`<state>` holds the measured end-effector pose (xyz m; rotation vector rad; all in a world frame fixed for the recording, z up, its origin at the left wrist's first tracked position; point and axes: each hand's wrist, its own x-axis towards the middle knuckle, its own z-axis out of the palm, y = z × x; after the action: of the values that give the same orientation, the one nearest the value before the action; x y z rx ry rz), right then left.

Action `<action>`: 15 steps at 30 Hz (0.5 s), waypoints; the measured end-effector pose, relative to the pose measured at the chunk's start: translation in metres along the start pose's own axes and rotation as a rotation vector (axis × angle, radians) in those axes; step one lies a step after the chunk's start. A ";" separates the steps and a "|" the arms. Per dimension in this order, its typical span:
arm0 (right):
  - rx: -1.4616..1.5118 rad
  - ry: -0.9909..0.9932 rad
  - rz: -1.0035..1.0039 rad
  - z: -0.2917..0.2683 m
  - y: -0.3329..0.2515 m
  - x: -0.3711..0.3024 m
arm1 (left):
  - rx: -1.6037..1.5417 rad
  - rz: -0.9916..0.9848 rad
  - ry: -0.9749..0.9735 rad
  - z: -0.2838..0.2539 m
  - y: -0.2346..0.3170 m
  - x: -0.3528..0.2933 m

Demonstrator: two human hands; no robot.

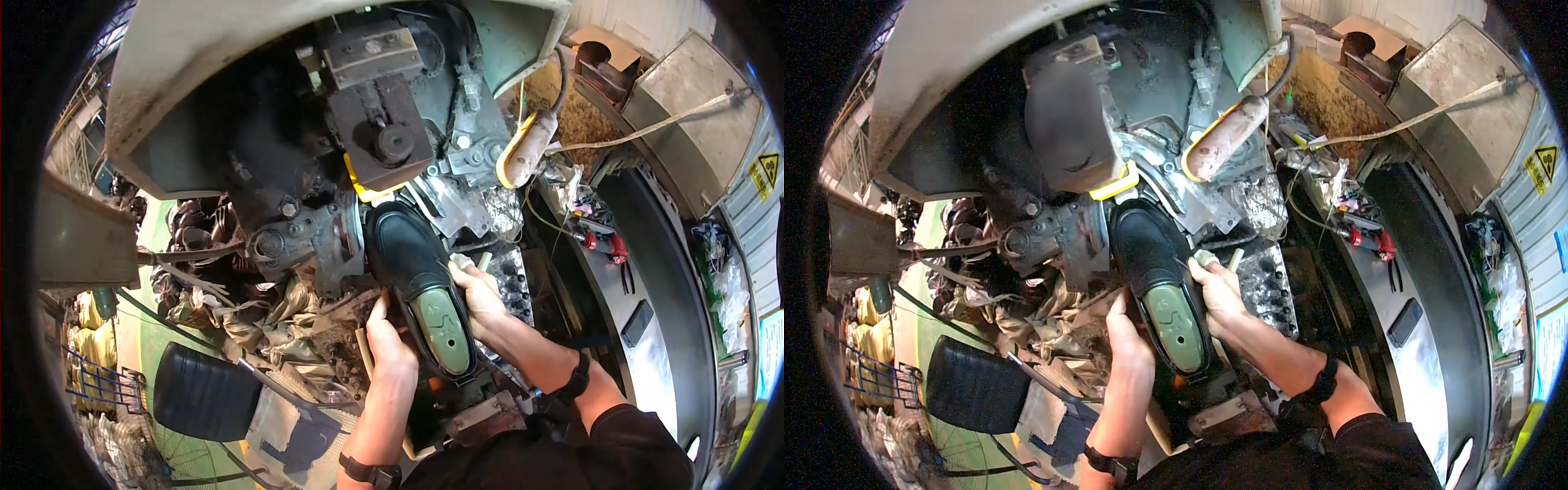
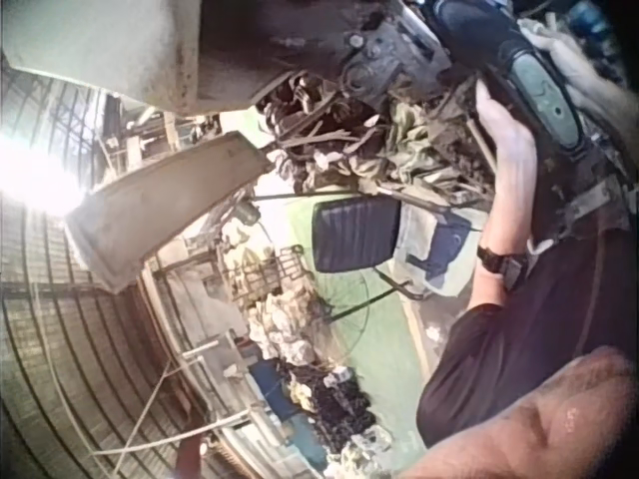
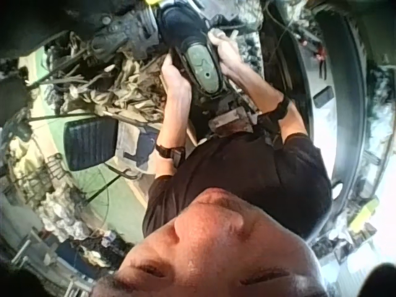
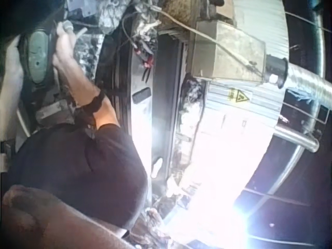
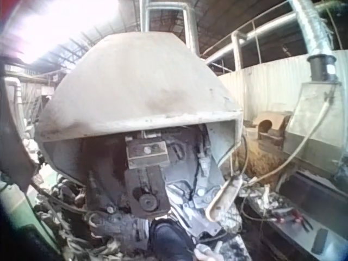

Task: Applying the upper part of the shoe to the last using a lasting machine and applying adhesive.

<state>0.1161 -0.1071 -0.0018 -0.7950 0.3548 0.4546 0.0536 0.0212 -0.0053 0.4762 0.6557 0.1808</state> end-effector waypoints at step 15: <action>0.040 -0.096 -0.155 -0.027 0.034 0.047 | 0.080 0.306 0.071 -0.054 -0.042 0.066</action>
<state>0.1345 -0.0947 -0.0619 -0.7530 0.2104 0.3376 0.0727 0.0241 -0.0988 0.6483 0.6584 0.4633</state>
